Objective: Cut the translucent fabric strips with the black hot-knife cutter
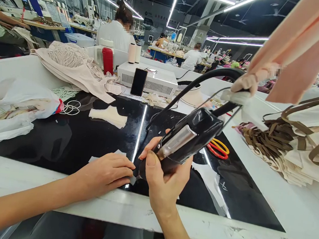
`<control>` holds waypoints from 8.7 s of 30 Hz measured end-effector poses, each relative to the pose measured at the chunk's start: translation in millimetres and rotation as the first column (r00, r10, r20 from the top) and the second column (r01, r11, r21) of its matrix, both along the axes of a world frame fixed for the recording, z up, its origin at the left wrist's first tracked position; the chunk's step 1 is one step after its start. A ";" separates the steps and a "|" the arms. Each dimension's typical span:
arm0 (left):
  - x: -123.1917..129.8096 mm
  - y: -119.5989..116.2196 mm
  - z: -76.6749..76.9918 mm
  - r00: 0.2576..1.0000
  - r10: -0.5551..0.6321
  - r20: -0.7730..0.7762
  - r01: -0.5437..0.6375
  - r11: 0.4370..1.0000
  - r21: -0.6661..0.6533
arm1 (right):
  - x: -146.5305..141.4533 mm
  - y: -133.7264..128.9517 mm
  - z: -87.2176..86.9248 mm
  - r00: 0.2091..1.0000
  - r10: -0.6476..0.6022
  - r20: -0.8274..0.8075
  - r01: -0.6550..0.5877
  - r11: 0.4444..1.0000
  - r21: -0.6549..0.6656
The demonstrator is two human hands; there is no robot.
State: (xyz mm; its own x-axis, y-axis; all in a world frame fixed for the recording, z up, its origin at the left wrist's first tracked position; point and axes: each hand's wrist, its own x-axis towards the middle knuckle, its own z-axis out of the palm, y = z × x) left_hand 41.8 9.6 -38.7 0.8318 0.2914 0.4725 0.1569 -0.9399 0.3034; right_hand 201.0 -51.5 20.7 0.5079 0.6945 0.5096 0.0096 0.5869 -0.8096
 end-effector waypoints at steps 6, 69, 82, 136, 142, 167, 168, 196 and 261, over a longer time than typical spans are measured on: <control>-1.5 0.4 -0.4 1.000 0.001 -0.003 -0.001 1.000 0.000 | -2.9 0.4 2.5 1.000 0.009 -0.019 -0.009 1.000 0.001; -89.1 13.2 -2.1 0.912 0.410 -0.017 -0.389 0.851 -0.353 | -85.5 56.2 3.6 0.972 0.233 -0.041 -0.230 0.971 0.064; -95.8 12.6 -8.2 0.963 0.271 -0.015 -0.270 0.953 -0.138 | -65.5 38.8 10.1 0.984 0.179 -0.021 -0.178 0.983 0.039; -71.6 45.0 22.2 0.964 -0.020 -0.265 -0.095 0.906 -0.412 | -57.3 52.6 3.3 0.985 0.164 -0.049 -0.160 0.983 0.087; -71.6 45.3 20.8 0.968 -0.021 -0.252 -0.084 0.913 -0.399 | -58.7 51.3 0.1 0.985 0.169 -0.042 -0.165 0.984 0.072; -86.1 48.0 22.2 0.974 -0.053 -0.220 -0.025 0.942 -0.335 | -52.3 41.8 12.4 0.989 0.124 -0.085 -0.118 0.990 0.075; -89.2 50.8 23.6 0.969 -0.066 -0.236 -0.007 0.954 -0.298 | -48.2 43.0 14.2 0.992 0.095 -0.087 -0.088 0.993 0.079; -40.9 21.1 19.7 0.944 0.203 -0.261 -0.281 0.909 -0.309 | -37.8 59.9 1.2 1.000 0.018 -0.014 -0.017 0.997 0.069; -67.5 18.9 6.6 0.982 0.147 -0.123 -0.171 0.960 -0.223 | -11.2 40.2 7.8 0.991 -0.133 0.005 0.132 0.988 0.081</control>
State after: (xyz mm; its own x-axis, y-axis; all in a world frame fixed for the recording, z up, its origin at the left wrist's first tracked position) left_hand -25.7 28.5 -32.1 0.8068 0.5148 0.2899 0.3409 -0.8064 0.4833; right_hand 189.8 -11.3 28.5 0.5872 0.5781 0.5665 0.0998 0.6429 -0.7594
